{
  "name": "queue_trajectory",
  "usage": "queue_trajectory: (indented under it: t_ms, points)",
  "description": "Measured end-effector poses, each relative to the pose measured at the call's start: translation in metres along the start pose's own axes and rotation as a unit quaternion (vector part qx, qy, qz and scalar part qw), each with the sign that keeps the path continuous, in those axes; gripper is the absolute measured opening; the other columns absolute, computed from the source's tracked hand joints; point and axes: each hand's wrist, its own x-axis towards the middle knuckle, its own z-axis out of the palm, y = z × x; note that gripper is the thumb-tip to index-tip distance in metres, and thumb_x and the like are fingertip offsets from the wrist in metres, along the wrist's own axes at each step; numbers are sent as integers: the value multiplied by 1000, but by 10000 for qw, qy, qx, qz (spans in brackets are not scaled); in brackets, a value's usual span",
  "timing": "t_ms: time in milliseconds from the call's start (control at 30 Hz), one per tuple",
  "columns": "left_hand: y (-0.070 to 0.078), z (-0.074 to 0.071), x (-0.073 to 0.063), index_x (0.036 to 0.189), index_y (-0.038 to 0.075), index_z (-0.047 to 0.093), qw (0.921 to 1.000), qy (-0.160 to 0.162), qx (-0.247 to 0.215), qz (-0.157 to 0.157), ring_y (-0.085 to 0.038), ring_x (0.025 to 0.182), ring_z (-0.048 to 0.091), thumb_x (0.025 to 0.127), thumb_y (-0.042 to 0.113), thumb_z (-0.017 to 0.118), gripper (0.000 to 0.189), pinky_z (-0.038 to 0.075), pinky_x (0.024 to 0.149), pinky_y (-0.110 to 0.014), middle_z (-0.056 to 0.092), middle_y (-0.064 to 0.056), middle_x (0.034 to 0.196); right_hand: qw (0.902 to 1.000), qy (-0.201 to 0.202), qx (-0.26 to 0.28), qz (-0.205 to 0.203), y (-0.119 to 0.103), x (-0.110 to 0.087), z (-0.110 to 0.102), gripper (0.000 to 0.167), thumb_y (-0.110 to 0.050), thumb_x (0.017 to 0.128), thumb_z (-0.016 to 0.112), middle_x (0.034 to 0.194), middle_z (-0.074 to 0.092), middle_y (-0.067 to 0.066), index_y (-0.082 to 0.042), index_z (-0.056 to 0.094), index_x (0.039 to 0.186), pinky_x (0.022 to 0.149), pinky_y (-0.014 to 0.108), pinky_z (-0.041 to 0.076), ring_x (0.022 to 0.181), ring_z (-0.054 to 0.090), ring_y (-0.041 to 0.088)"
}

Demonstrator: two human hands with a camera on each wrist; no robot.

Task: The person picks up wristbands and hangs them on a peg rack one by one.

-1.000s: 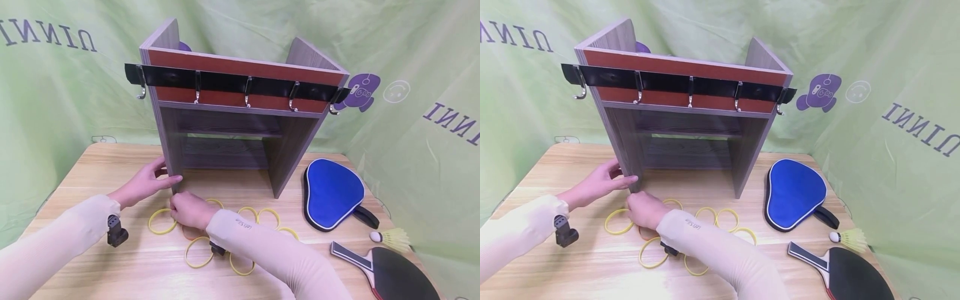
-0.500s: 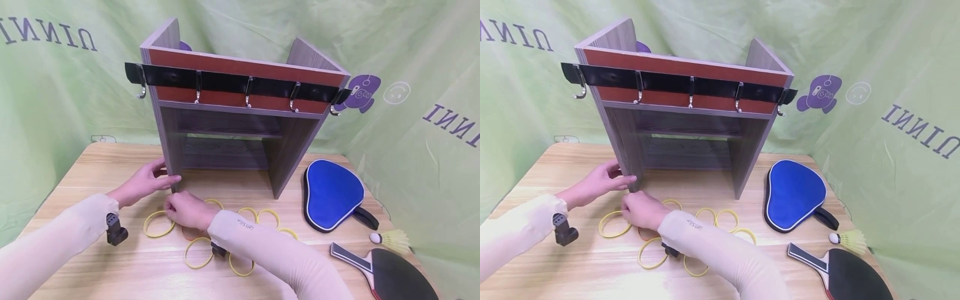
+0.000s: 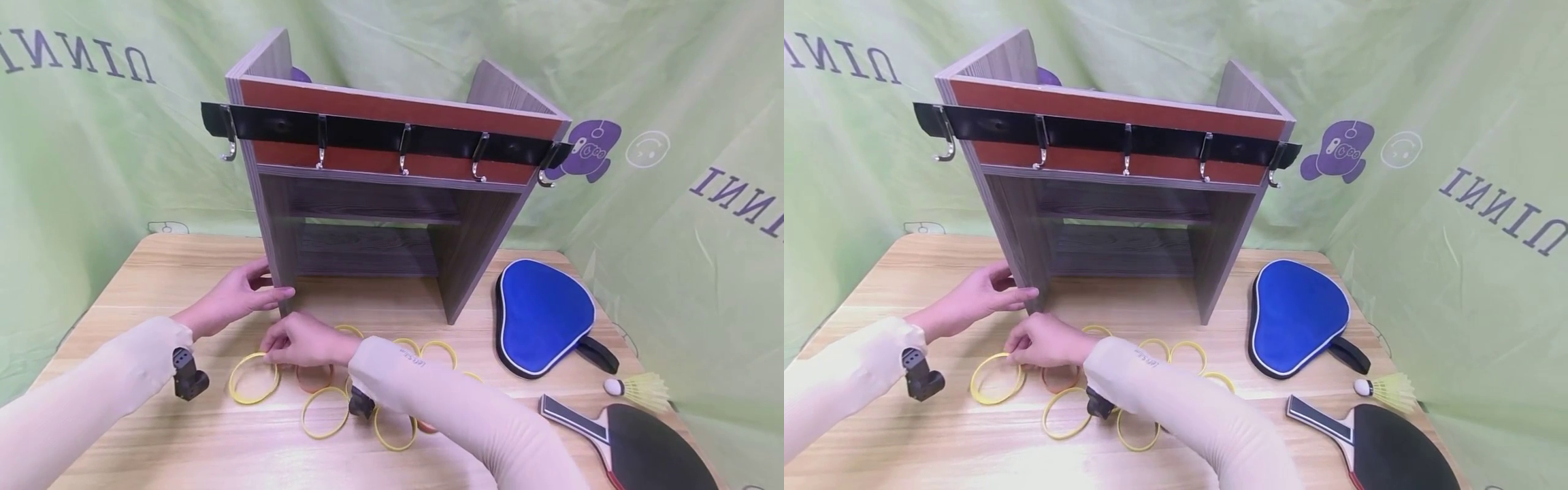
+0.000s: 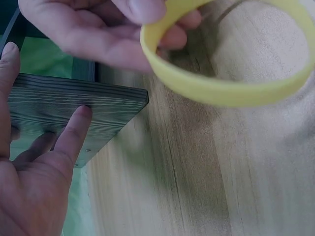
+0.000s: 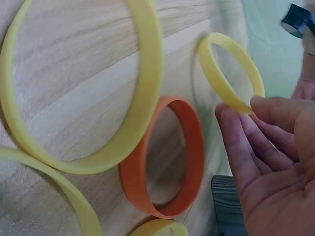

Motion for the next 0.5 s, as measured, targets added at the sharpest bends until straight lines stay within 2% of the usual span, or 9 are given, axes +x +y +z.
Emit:
queue_trajectory:
  t_ms: [100, 167, 233, 333, 400, 500]
  points:
    - [0, 0, 1, 153, 3, 46, 10000, 0, -39, -18, 3, 109, 66, 99, 23, 74, 64, 65, 91, -34, 54, -27, 151, 9983, -209, 537, -22, -1, -6, -5, 12, -6, 97, 73, 98, 81, 14, 0, 77, 106, 77, 4, 50, 76, 62, -7]
    - [-1, 0, 1, 153, 3, 46, 10000, -1, -73, -30, 2, 108, 66, 99, 22, 74, 64, 66, 91, -35, 54, -27, 151, 9936, -368, 1065, 60, -1, -10, -8, 11, -3, 96, 73, 99, 80, 19, 3, 75, 105, 76, 7, 54, 76, 63, -4]
    - [-1, 1, 1, 153, 3, 46, 9999, -1, -109, -39, 2, 108, 67, 98, 22, 75, 65, 65, 91, -34, 54, -28, 151, 9837, -543, 1699, 235, -1, -15, -11, 12, 0, 96, 72, 98, 78, 23, 6, 73, 106, 76, 13, 59, 75, 67, 3]
    - [0, 1, 1, 154, 3, 45, 9999, 0, -115, -41, 2, 108, 67, 98, 22, 75, 66, 65, 91, -32, 54, -28, 151, 9661, -778, 2419, 465, -3, -23, -19, 14, 3, 96, 70, 95, 75, 21, 9, 69, 108, 78, 24, 66, 77, 70, 13]
    - [0, 1, 1, 154, 3, 45, 9999, 1, -99, -39, 2, 108, 67, 98, 22, 75, 66, 65, 91, -32, 55, -28, 150, 9581, -905, 2665, 536, -4, -28, -28, 14, 3, 96, 70, 93, 74, 15, 8, 68, 109, 82, 32, 67, 78, 72, 17]
    - [1, 2, 1, 153, 3, 46, 10000, 0, -44, -4, 1, 106, 67, 98, 23, 75, 64, 66, 89, -31, 56, -28, 149, 9520, -995, 2856, 469, -6, -36, -44, 14, 3, 97, 70, 92, 75, 13, 7, 66, 110, 89, 44, 66, 80, 74, 17]
